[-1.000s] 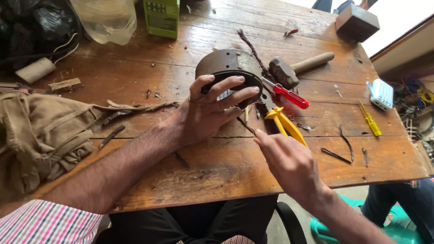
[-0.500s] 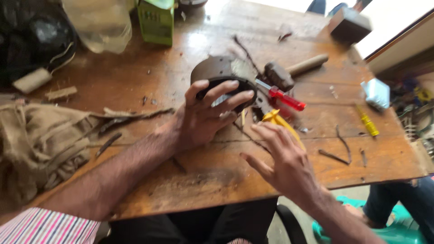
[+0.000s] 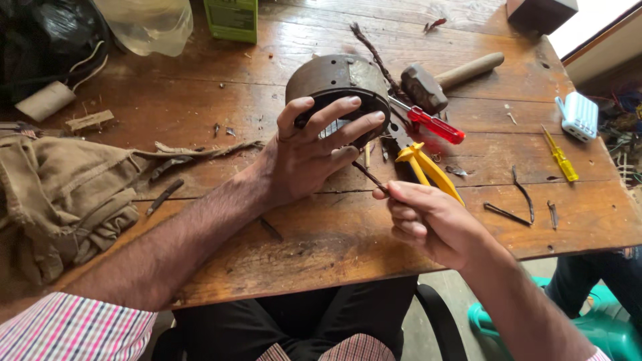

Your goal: The person holds an electric motor stator on a wooden workbench and uses a small metal rod to pry and pull copper windings out of the stator slots, working around the inside of the housing and setting removed wire pieces on the table.

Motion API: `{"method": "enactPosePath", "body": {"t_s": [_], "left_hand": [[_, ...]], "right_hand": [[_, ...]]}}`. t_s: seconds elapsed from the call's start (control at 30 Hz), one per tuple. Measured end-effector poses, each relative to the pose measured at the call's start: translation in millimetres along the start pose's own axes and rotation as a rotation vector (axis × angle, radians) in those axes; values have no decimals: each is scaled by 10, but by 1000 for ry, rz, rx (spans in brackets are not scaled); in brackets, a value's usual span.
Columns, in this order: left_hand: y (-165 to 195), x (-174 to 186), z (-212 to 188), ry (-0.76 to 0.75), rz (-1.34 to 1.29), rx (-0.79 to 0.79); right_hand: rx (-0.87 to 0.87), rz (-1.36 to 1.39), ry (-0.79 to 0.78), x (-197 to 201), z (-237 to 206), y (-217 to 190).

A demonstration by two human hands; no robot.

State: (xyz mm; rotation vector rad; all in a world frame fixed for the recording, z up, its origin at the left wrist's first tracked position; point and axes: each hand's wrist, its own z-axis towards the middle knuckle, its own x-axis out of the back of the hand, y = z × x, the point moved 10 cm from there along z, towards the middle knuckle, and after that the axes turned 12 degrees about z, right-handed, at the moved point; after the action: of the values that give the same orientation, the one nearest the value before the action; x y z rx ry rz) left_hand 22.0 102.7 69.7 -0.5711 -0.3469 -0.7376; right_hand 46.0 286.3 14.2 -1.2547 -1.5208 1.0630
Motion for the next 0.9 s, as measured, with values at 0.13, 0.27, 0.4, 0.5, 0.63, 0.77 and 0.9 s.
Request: {"method": "enactPosePath", "body": {"t_s": [0.13,0.27,0.4,0.5,0.63,0.77,0.9], "left_hand": [[-39,-20,-58,32,49,-5],[-4,-12,-84,34,33,-2],[31,52,-32,24,19,-6],[27,88,25,24,31,-4],[28,83,29,19,89,-6],[14,26,-25,22,81,-3],[10,-21,-46,23,50,13]], "right_hand": [[681,-643,171,-130,-295,-623],[717,-754,206,-144,-416,-570],[178,-83,152,154,-212,-26],[50,143,106,165,-214,97],[16,230,79,93,-259,41],[362,-61,164,72,-402,-387],[977,-868,245,-279,-796,-808]]}}
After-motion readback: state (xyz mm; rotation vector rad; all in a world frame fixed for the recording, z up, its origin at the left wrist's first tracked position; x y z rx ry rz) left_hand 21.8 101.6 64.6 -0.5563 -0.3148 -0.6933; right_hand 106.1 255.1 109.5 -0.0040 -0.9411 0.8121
